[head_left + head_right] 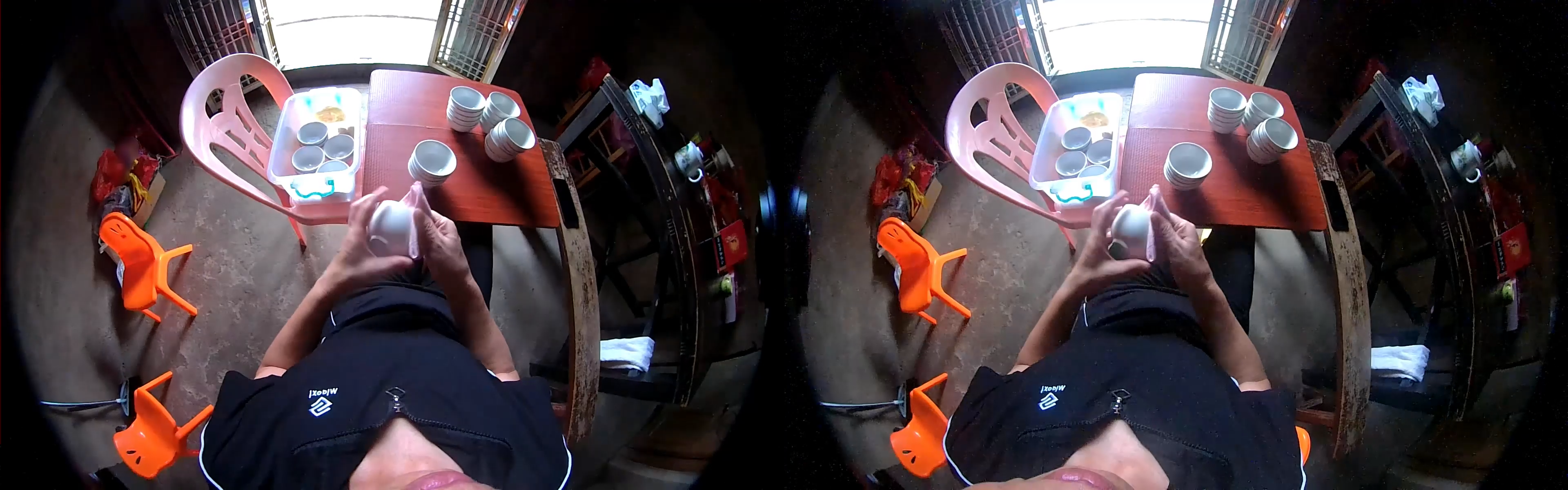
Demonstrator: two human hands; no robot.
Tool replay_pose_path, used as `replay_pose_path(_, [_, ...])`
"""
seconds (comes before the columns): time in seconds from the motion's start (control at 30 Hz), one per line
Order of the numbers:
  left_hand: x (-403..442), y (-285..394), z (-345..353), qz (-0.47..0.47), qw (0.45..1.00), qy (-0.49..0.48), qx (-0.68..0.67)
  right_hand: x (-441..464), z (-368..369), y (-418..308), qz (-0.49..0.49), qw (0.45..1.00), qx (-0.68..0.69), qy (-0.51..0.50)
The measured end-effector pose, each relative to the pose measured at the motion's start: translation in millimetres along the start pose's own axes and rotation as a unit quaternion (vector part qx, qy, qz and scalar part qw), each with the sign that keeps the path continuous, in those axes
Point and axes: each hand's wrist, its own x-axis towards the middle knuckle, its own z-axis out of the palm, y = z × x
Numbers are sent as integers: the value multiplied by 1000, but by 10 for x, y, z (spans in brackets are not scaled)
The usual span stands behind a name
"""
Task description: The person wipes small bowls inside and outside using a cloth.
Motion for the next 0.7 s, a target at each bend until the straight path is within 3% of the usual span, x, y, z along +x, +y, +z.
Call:
replay_pose_path(0.07, [47, -192, -125, -188, 950, -10, -249, 10, -118, 57, 8, 999, 41, -26])
replay_pose_path(0.13, [20, -276, -197, -250, 847, -45, -467, -10, -98, 29, 14, 994, 110, -9])
replay_pose_path(0.2, [-35, -256, -200, -234, 846, -74, -473, -14, -114, 43, 19, 984, 176, 9])
replay_pose_path(0.23, [-57, -240, -163, -216, 846, -90, -479, 8, -140, 41, 2, 982, 185, -30])
replay_pose_path(0.33, [-69, -98, -71, -190, 834, -83, -512, 64, -139, -46, -69, 983, 164, 51])
replay_pose_path(0.37, [-64, -57, -58, -183, 830, -69, -522, 31, -270, -87, -113, 990, 42, 77])
replay_pose_path(0.47, [-23, 31, -36, -172, 854, -17, -491, -100, -366, -247, -167, 978, -99, 76])
replay_pose_path(0.53, [-27, -52, -28, -171, 887, -3, -428, -229, -135, -343, -98, 967, -233, -38])
replay_pose_path(0.57, [-36, -121, -4, -163, 922, 5, -351, -193, 82, -289, -259, 876, -404, -41])
replay_pose_path(0.6, [-120, -328, -78, -85, 952, -24, -293, -140, 267, -228, -402, 730, -552, -39])
replay_pose_path(0.67, [-176, -326, -51, 18, 998, -26, 47, -81, 304, -127, -438, 683, -583, -44])
replay_pose_path(0.7, [-212, -368, -19, 58, 987, -40, -147, 4, 166, -72, -383, 703, -594, -80])
